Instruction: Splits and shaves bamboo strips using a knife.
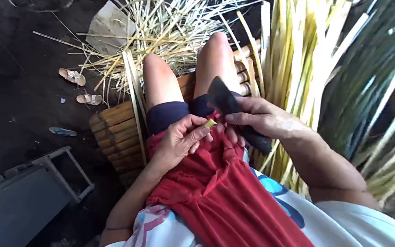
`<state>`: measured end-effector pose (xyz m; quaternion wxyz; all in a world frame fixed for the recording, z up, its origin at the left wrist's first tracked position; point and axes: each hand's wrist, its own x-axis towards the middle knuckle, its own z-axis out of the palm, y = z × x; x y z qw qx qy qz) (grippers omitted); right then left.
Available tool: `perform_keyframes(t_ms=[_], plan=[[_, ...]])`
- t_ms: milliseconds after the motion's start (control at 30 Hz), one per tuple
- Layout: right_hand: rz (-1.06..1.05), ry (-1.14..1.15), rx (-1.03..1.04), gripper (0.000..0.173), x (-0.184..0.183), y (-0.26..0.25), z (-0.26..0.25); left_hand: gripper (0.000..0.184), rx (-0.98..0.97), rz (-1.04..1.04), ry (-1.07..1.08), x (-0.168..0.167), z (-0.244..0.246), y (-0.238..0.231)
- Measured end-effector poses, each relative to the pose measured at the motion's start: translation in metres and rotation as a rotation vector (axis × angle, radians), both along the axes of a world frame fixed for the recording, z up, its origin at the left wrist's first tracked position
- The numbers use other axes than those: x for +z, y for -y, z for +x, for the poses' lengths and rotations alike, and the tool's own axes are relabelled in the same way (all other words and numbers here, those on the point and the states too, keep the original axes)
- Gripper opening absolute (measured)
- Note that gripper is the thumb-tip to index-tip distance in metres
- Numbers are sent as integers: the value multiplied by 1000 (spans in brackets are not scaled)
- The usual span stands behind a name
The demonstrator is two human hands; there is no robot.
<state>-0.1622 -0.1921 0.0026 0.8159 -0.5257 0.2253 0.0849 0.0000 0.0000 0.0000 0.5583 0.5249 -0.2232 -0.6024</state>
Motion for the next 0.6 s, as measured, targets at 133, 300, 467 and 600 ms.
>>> perform_keyframes(t_ms=[133, 300, 467, 600], plan=[[28, -1, 87, 26, 12, -13, -21, 10, -11, 42, 162, 6, -20, -2], [-93, 51, 46, 23, 16, -20, -32, 9, 3, 73, 196, 11, -26, -1], [-161, 58, 62, 22, 19, -19, -35, 6, 1, 94, 210, 15, -27, 1], [-202, 95, 100, 18, 19, -16, -36, 6, 13, 87, 160, 18, -29, -1]])
